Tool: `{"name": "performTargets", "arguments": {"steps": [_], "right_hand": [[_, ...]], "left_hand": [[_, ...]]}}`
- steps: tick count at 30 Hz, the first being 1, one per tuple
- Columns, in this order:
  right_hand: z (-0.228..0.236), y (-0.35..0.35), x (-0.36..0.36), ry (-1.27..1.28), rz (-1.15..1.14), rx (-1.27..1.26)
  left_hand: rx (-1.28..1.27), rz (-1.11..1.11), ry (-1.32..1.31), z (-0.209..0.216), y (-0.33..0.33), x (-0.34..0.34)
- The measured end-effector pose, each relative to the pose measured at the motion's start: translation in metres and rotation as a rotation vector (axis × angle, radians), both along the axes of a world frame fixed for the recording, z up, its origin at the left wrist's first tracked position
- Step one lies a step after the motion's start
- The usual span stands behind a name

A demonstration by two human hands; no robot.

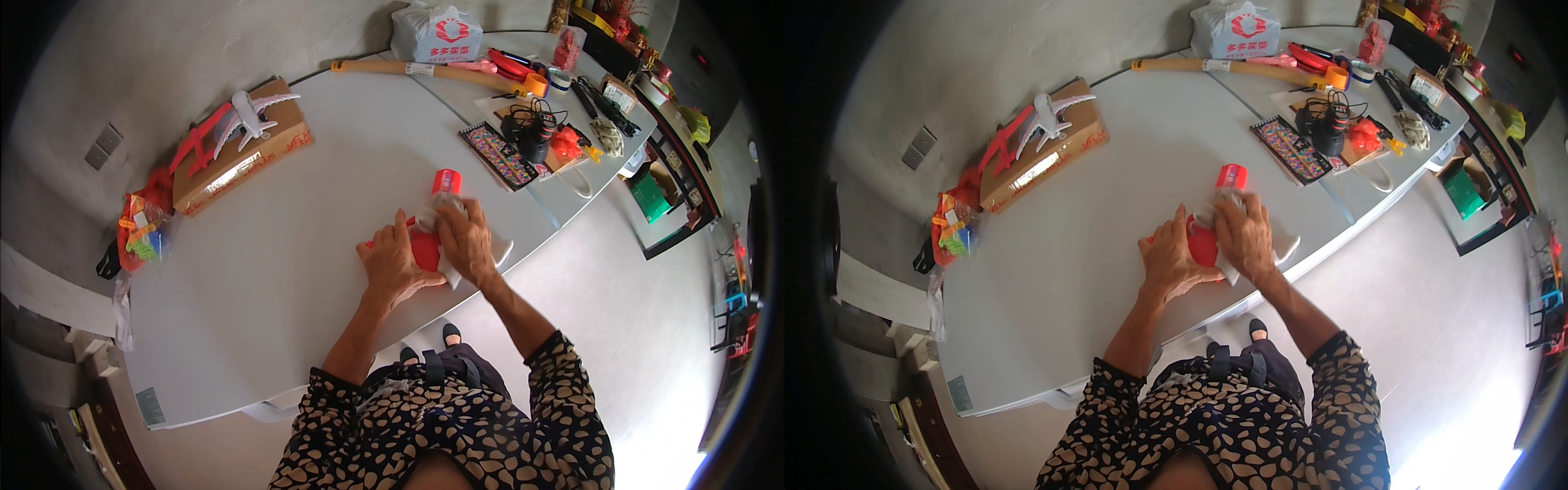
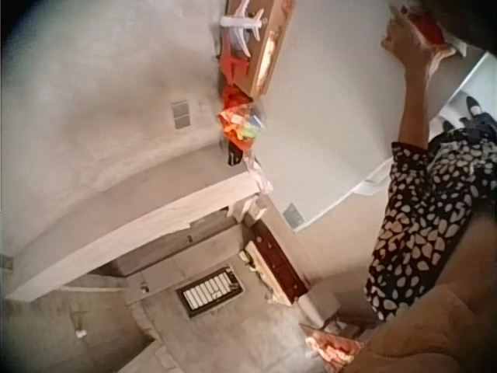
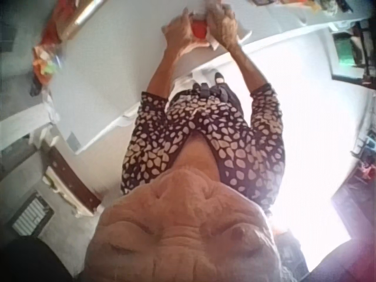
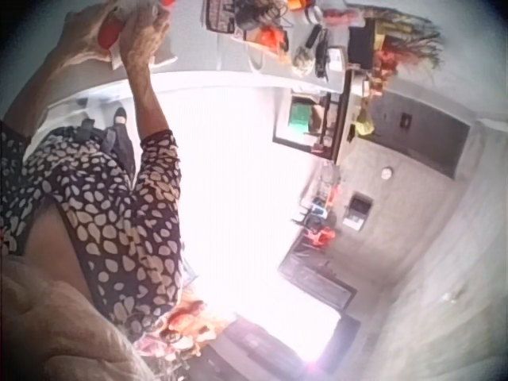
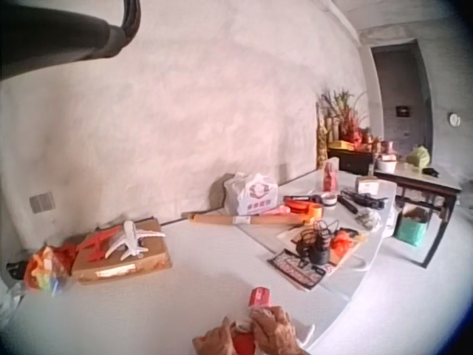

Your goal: The person wipes several toy items on a white table using a cloth. They clean a pink toy airplane, a white toy airplane, a red toy gun, and a small box of colorful beads, then wipe the table surface. The person is wearing a patterned blouse and black shoes.

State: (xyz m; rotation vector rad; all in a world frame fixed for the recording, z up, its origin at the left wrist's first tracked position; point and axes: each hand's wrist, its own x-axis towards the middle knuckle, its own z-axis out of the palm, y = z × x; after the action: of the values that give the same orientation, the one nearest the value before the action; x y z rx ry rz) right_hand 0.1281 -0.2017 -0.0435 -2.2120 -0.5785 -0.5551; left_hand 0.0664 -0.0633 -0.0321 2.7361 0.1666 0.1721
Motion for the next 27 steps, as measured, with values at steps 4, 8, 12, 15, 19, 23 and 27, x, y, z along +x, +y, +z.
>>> {"name": "performTargets", "arguments": {"steps": [4,8,12,15,19,23,27], "right_hand": [[-0.009,-0.025,-0.033,0.103,0.252,0.136],[-0.004,-0.038,-0.031,0.278,0.292,0.299],[0.005,-0.026,-0.003,0.367,0.256,0.559],[0.016,-0.019,0.006,0.361,0.371,0.668],[0.042,-0.030,0.012,0.360,0.563,0.643],[0.062,-0.048,0.020,0.209,0.613,0.436],[0.063,-0.074,0.024,-0.002,0.703,0.237]], "left_hand": [[-0.016,-0.003,0.010,-0.009,0.004,0.000],[-0.249,-0.048,0.067,0.008,0.013,-0.002],[-0.946,-0.049,0.032,-0.001,0.014,0.009],[-1.101,0.044,-0.006,0.013,0.005,0.008],[-1.457,0.058,-0.044,0.030,-0.014,0.010],[-1.524,0.152,-0.203,0.018,-0.032,0.030],[-1.554,0.112,-0.367,0.013,-0.059,0.037]]}}
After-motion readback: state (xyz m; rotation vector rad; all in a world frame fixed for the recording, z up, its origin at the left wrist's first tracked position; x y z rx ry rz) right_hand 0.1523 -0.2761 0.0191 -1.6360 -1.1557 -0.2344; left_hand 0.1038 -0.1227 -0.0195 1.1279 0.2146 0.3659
